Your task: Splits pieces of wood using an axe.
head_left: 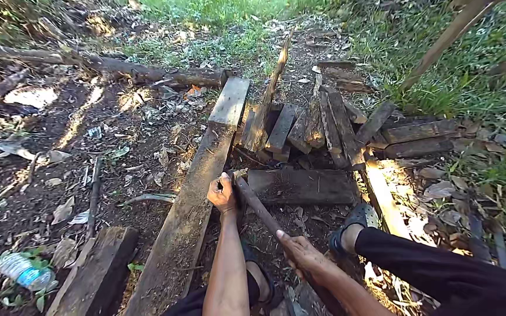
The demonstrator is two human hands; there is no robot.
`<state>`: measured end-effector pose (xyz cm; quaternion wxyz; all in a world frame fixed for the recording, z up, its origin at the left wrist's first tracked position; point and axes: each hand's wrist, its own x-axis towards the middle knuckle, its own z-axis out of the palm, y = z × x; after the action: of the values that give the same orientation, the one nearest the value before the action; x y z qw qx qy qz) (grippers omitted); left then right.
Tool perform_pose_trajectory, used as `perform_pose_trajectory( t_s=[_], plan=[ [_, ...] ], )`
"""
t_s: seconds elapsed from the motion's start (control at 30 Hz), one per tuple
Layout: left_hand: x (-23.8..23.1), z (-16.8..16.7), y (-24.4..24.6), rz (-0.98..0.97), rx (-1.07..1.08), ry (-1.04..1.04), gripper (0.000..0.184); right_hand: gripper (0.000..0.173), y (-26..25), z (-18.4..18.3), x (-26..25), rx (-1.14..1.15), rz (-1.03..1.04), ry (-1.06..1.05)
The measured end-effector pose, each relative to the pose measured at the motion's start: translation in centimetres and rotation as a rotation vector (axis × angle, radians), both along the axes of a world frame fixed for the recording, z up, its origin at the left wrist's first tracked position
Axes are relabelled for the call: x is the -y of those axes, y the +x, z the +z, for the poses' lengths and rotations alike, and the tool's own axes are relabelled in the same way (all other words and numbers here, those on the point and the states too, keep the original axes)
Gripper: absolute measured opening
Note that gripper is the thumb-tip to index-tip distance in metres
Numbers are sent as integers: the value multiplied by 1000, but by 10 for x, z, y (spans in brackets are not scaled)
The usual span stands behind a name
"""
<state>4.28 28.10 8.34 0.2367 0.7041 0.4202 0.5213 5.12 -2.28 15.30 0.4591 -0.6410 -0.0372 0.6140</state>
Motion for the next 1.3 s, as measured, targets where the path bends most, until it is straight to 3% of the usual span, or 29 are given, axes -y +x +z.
perform_pose_trajectory(
  t_s=[0.2, 0.53, 0.93, 1.0, 1.1, 1.3],
  plan=[
    [-7, 5, -4, -101, 87, 21, 50, 68, 7, -3, 3, -22, 9, 10],
    [-4, 10, 0, -117, -93, 1, 48, 69, 17, -6, 9, -105, -1, -3],
    [-8, 7, 8, -285, -143, -73, 42, 65, 34, -48, 20, -352, 63, 131],
    [-13, 12, 6, -350, -58, -130, 40, 65, 38, -60, 27, -459, 43, 182],
    [-47, 32, -13, -354, 230, -248, 37, 68, 45, -75, 40, -611, -55, 215],
    [-76, 80, -41, -205, 702, -263, 45, 71, 63, -76, 36, -451, -286, 75]
  ],
)
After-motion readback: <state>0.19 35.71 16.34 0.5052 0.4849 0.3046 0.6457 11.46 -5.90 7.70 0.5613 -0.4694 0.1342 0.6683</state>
